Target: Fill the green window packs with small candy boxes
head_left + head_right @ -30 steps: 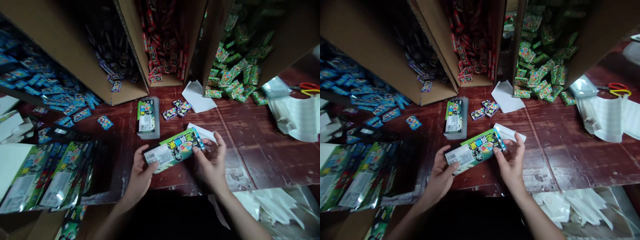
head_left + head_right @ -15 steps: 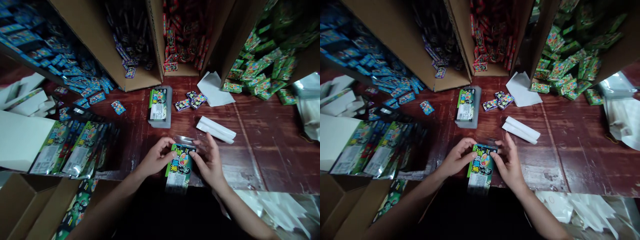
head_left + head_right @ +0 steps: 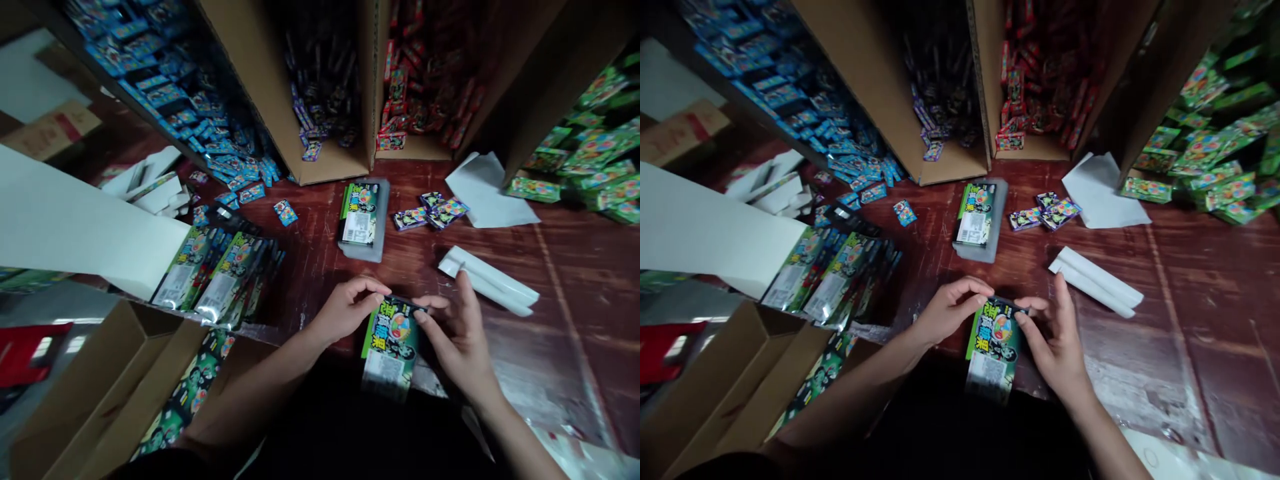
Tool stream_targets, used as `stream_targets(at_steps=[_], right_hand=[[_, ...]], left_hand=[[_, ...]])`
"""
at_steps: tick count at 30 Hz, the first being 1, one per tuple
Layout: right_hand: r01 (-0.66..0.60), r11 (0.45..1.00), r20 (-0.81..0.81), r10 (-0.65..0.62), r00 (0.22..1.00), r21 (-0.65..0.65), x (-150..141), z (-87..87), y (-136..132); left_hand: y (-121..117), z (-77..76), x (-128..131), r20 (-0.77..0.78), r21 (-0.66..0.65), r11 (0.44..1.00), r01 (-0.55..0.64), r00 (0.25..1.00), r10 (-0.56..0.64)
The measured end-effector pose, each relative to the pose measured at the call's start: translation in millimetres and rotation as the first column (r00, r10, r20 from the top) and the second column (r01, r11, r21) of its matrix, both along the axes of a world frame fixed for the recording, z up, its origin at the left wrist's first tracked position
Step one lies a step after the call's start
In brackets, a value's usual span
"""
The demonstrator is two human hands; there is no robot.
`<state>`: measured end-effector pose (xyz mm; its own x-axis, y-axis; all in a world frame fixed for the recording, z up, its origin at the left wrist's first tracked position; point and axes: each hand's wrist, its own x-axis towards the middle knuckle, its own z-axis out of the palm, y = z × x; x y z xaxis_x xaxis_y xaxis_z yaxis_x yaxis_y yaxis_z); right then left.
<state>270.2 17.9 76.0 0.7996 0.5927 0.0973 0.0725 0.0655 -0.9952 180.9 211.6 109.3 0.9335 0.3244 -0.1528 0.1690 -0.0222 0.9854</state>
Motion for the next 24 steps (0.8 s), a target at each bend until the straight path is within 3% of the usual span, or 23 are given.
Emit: stream_targets(at_steps=[3,8,14,19,24], right_hand=[[-0.026,0.999,-0.038,0.025,0.999,-0.025,2,11.0,3],[0.031,0.996,-0.144,-0.044,0.989,-0.089,2,30.8,13],[-0.020,0.996,-0.330,-0.010,0.944,-0.088,14,44.8,13],[-0.068,0.993,-0.201,0.048,0.979,-0.097,12,36.8,-5],[-0.163,0.962,-0.013,0.164,0.986,-0.220,25,38.2,-23]], left_hand=[[5,4.5,-5,0.019,-0.032,0.998,0.045,0.999,-0.045],[6,13.3,0,-0.074,0.039,0.997,0.066,0.995,-0.063],[14,23.9,13,-0.093,-0.026,0.995,0.099,0.990,-0.101],[15,14.0,7,-0.012,-0.084,0.978,0.191,0.981,-0.193],[7,4.7,6,0.049,0.011,0.984,0.177,0.983,-0.177]])
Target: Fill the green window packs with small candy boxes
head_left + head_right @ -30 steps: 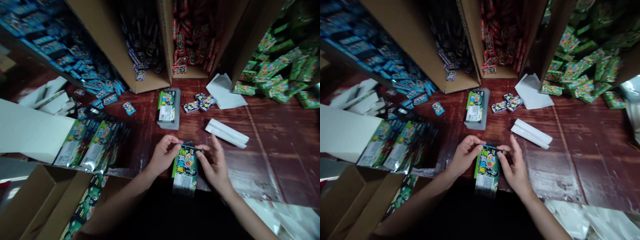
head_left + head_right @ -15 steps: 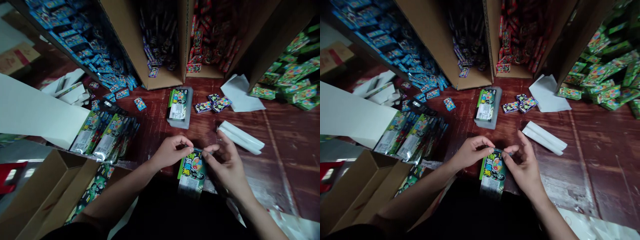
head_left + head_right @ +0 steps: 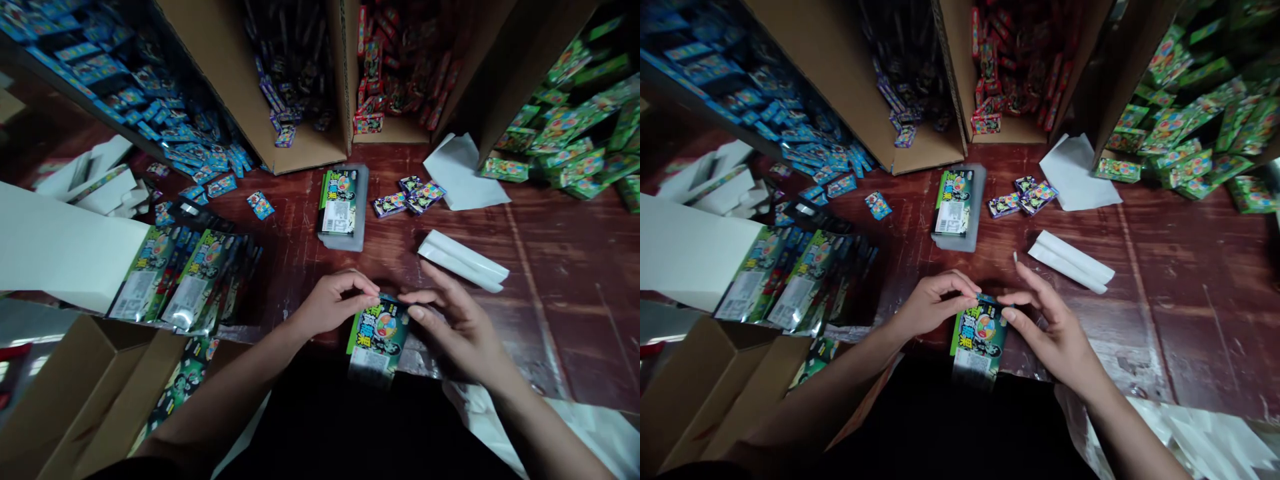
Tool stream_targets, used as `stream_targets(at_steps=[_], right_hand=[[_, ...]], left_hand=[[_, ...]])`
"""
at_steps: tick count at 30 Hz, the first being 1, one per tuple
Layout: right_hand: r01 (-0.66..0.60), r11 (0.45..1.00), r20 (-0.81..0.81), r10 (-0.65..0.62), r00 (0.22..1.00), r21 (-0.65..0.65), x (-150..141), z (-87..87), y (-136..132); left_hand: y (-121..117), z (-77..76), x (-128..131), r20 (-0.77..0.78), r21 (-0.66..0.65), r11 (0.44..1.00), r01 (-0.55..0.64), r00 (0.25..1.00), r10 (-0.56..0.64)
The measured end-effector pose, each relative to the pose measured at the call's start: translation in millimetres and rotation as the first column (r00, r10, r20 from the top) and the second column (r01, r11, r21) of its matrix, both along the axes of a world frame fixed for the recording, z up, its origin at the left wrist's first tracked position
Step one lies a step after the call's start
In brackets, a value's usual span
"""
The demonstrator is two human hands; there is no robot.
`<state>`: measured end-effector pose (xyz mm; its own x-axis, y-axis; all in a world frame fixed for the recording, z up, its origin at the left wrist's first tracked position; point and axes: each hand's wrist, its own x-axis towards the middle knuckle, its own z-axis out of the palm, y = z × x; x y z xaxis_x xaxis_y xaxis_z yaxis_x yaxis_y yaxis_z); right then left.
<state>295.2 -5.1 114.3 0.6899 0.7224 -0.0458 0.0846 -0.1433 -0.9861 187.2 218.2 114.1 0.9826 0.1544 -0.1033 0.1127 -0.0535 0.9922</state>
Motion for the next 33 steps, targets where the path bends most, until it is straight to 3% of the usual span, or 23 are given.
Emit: stream_targets(at_steps=[3,6,9,14,18,21,24,26,29,31,33], right_hand=[[-0.024,0.997,0.115,0.033,0.993,-0.080,23,20.9,-3],[-0.236,0.963,0.102,0.250,0.963,-0.134,39,43.2,4],[-0.389,0.902,0.068,0.407,0.911,-0.187,43,49.2,15],[-0.265,0.887,0.200,0.358,0.912,-0.379,35,33.1,25],[-0.102,0.946,0.443,0.237,0.865,-0.307,25,22.2,19],[-0.143,0.962,0.559,0.252,0.790,-0.232,20,8.1,14],[-0.240,0.939,0.520,0.338,0.785,-0.248,21,-7.9,31],[-0.232,0.947,0.456,0.312,0.833,-0.224,17,-7.2,61],[-0.177,0.979,0.363,0.201,0.910,-0.099,0,14.9,122],[-0.236,0.971,0.332,0.235,0.913,-0.038,-7,30.7,160],[-0.285,0.955,0.419,0.293,0.860,-0.081,-2,34.6,187]], left_hand=[[-4,1.1,5,-0.013,0.059,0.998,0.009,1.000,-0.009],[-9,4.5,10,-0.027,0.111,0.993,0.031,0.999,-0.028],[-13,6.5,11,-0.024,0.148,0.988,0.031,0.999,-0.028],[-18,6.3,11,-0.021,0.164,0.986,0.031,0.999,-0.028],[-16,8.7,8,-0.027,0.155,0.988,0.008,1.000,-0.004],[-10,14.4,-5,0.002,0.138,0.990,0.015,1.000,-0.016],[-10,25.9,-28,0.028,0.229,0.972,-0.055,0.998,0.050],[-15,35.5,-47,-0.009,0.423,0.893,-0.156,0.984,0.177],[-13,49.2,-74,-0.041,0.731,0.638,-0.242,0.918,0.395],[8,57.2,-90,0.015,0.850,0.454,-0.267,0.874,0.486],[47,63.6,-104,0.079,0.918,0.286,-0.274,0.834,0.546]])
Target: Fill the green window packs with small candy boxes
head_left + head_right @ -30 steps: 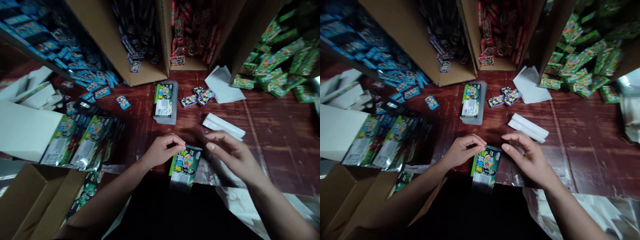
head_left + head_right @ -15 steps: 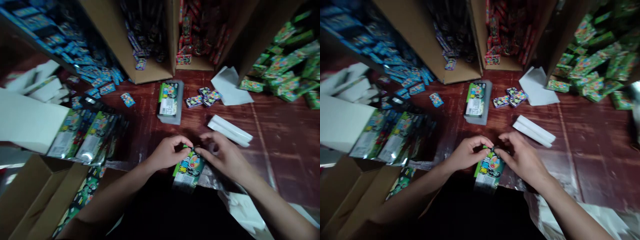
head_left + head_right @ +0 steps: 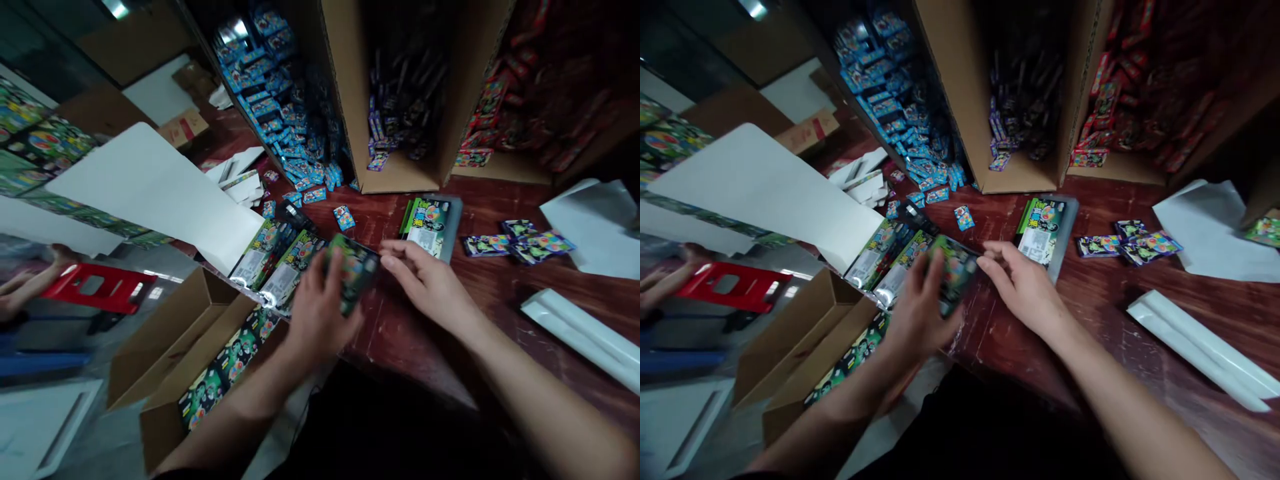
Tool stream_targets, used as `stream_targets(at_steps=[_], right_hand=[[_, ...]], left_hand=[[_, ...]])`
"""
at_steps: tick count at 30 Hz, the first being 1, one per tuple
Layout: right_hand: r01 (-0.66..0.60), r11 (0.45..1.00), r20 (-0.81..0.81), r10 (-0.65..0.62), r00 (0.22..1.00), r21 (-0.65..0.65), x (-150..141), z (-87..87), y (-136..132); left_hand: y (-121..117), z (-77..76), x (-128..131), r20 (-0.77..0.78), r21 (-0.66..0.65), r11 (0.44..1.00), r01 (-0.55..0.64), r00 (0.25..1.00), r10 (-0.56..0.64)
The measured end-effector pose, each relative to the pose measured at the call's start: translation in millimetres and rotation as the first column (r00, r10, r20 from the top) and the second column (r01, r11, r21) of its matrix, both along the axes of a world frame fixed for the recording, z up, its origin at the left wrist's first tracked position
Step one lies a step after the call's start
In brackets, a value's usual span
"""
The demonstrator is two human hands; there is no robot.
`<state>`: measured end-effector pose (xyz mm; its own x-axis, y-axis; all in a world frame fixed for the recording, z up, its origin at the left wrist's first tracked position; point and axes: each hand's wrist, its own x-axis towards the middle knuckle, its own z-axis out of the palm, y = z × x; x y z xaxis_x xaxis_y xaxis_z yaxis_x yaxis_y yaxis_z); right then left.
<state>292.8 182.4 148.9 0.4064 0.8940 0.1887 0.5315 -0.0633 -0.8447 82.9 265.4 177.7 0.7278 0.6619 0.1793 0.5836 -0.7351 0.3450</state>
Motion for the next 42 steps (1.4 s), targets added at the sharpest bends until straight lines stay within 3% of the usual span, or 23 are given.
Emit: stream_targets(at_steps=[2,4,7,10,12,14,15,16,17,18,19,20,22,24,27,30,37,42], right_hand=[[0.034,0.997,0.249,-0.016,0.968,-0.070,16,-12.0,12],[0.101,0.982,0.489,-0.009,0.872,-0.162,36,-35.2,10],[0.057,0.965,0.595,0.110,0.796,-0.254,60,-67.1,-5],[-0.018,0.989,0.506,0.089,0.858,-0.143,66,-73.1,-24],[-0.011,0.998,0.442,0.039,0.896,-0.066,61,-64.7,-37],[0.009,1.000,0.434,0.004,0.901,-0.028,50,-53.7,-50],[0.012,1.000,0.442,-0.007,0.897,-0.009,42,-48.6,-58],[0.007,1.000,0.444,-0.013,0.896,0.017,32,-44.2,-67],[-0.012,0.999,0.441,-0.012,0.898,0.051,22,-40.4,-77],[-0.054,0.995,0.434,0.014,0.901,0.079,11,-37.2,-88],[-0.112,0.989,0.427,0.060,0.902,0.097,1,-34.4,-100],[-0.178,0.979,0.420,0.120,0.900,0.102,-7,-32.0,-112],[-0.265,0.962,0.408,0.217,0.887,0.064,-15,-28.7,-133],[-0.146,0.989,0.414,0.126,0.902,0.015,-9,-28.0,-148],[0.190,0.982,0.472,-0.167,0.866,0.000,14,-30.4,-156],[0.235,0.971,0.508,-0.176,0.843,-0.053,33,-31.1,-155],[0.199,0.980,0.421,-0.175,0.890,-0.012,39,-33.5,-151],[0.116,0.981,0.239,-0.076,0.968,-0.157,42,-30.6,-153]], left_hand=[[46,3.5,-13,-0.087,0.101,0.990,-0.100,0.990,0.108],[87,3.1,-23,-0.240,0.148,0.982,-0.122,0.958,0.155],[120,-0.9,-33,-0.415,0.145,0.985,-0.096,0.898,0.148],[116,2.6,-31,-0.412,0.142,0.986,-0.084,0.901,0.136],[99,9.3,-20,-0.257,0.145,0.985,-0.092,0.958,0.128],[76,13.4,0,-0.037,-0.010,0.996,-0.092,0.995,0.092],[63,12.6,14,0.065,-0.187,0.980,-0.069,0.994,0.082],[50,9.4,29,0.142,-0.424,0.905,-0.024,0.986,0.092],[37,3.5,46,0.193,-0.669,0.742,0.039,0.974,0.123],[25,-4.6,64,0.225,-0.848,0.520,0.103,0.958,0.176],[13,-14.3,80,0.208,-0.945,0.291,0.148,0.960,0.189],[3,-24.6,93,0.204,-0.968,0.194,0.159,0.950,0.237],[-17,-43.0,111,0.289,-0.947,0.210,0.242,0.929,0.232],[-36,-53.1,116,0.345,-0.894,0.318,0.315,0.938,0.041],[-61,-50.7,112,0.213,-0.801,0.482,0.354,0.922,-0.323],[-73,-38.8,109,0.058,-0.736,0.569,0.366,0.873,-0.485],[-65,-20.6,113,-0.005,-0.677,0.634,0.375,0.859,-0.512],[-64,-18.7,113,-0.022,-0.674,0.614,0.411,0.820,-0.572]])
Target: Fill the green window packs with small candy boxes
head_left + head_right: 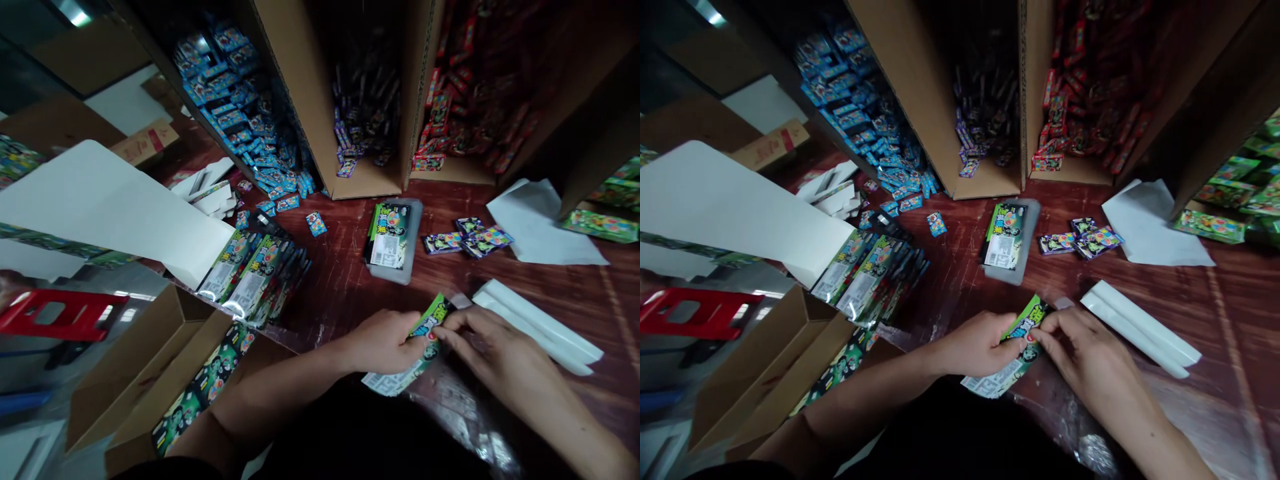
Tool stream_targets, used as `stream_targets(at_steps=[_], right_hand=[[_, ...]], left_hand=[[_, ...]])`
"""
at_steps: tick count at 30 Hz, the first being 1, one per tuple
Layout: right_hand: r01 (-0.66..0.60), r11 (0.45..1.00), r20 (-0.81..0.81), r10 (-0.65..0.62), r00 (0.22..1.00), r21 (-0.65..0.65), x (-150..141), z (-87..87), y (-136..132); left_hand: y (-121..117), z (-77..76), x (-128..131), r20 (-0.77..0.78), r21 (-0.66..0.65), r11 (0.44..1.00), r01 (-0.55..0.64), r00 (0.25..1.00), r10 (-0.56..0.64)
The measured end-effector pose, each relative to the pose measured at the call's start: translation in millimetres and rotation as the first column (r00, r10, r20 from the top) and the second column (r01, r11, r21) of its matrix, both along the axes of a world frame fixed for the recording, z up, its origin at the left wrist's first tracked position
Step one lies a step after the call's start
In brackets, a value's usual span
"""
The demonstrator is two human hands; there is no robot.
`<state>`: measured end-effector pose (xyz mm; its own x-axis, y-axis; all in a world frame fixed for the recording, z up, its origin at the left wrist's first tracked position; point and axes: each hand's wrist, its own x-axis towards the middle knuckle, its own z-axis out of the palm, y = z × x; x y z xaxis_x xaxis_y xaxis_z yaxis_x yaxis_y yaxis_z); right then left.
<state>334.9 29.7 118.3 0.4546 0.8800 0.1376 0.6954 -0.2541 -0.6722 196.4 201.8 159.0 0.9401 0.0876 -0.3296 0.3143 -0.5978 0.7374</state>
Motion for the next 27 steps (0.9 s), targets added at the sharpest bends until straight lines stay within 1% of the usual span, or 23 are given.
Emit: stream_targets(at_steps=[2,4,8,10,12,14,16,17,19,20,21,22,23,24,25,26,27], right_hand=[[-0.008,0.999,0.000,0.008,1.000,0.037,2,3.2,0],[0.031,0.997,0.004,-0.032,0.999,0.069,4,5.3,0],[0.072,0.997,-0.102,-0.072,0.992,-0.011,2,7.6,3],[0.083,0.996,-0.067,-0.081,0.994,0.029,2,9.5,6],[0.071,0.993,0.014,-0.073,0.997,0.092,2,11.7,10],[0.053,0.994,0.065,-0.059,0.996,0.096,1,13.7,13],[0.027,0.999,0.090,-0.030,0.995,0.031,0,16.3,17],[0.001,1.000,0.106,0.000,0.994,-0.010,-1,18.4,19],[-0.091,0.993,0.136,0.101,0.986,-0.077,-2,25.3,23],[-0.153,0.982,0.138,0.167,0.976,-0.106,-1,30.3,25],[-0.218,0.967,0.126,0.235,0.964,-0.133,1,36.1,27],[-0.282,0.946,0.094,0.299,0.950,-0.160,5,42.0,29],[-0.340,0.922,0.048,0.354,0.934,-0.185,9,47.7,30],[-0.390,0.898,-0.006,0.397,0.918,-0.204,13,52.3,32],[-0.429,0.878,-0.057,0.427,0.902,-0.212,17,55.4,34],[-0.447,0.871,-0.095,0.437,0.895,-0.202,20,56.6,35],[-0.429,0.887,-0.118,0.414,0.903,-0.174,20,55.6,37]], left_hand=[[1,0.1,0,0.009,-0.001,1.000,0.017,1.000,-0.017],[2,0.6,-1,0.024,0.004,0.999,0.036,0.999,-0.036],[7,2.5,-4,0.039,0.025,0.999,0.047,0.998,-0.048],[10,3.7,-6,0.046,0.031,0.998,0.048,0.998,-0.049],[13,4.7,-8,0.057,0.055,0.997,0.049,0.997,-0.052],[15,5.3,-10,0.053,0.084,0.995,0.055,0.997,-0.059],[18,5.4,-12,0.039,0.091,0.995,0.050,0.998,-0.054],[20,5.1,-14,0.035,0.074,0.997,0.034,0.999,-0.037],[23,3.6,-18,0.027,-0.013,1.000,-0.018,0.999,0.018],[26,2.1,-20,0.022,-0.102,0.994,-0.040,0.999,0.043],[28,-0.1,-22,0.009,-0.226,0.973,-0.049,0.999,0.052],[31,-3.2,-25,-0.012,-0.369,0.928,-0.051,0.999,0.050],[33,-7.2,-27,-0.037,-0.504,0.862,-0.058,0.998,0.046],[35,-11.9,-28,-0.064,-0.610,0.788,-0.079,0.997,0.051],[37,-17.1,-29,-0.096,-0.677,0.726,-0.118,0.993,0.071],[37,-22.3,-30,-0.127,-0.705,0.689,-0.168,0.986,0.111],[37,-27.2,-31,-0.150,-0.700,0.677,-0.226,0.974,0.170]])
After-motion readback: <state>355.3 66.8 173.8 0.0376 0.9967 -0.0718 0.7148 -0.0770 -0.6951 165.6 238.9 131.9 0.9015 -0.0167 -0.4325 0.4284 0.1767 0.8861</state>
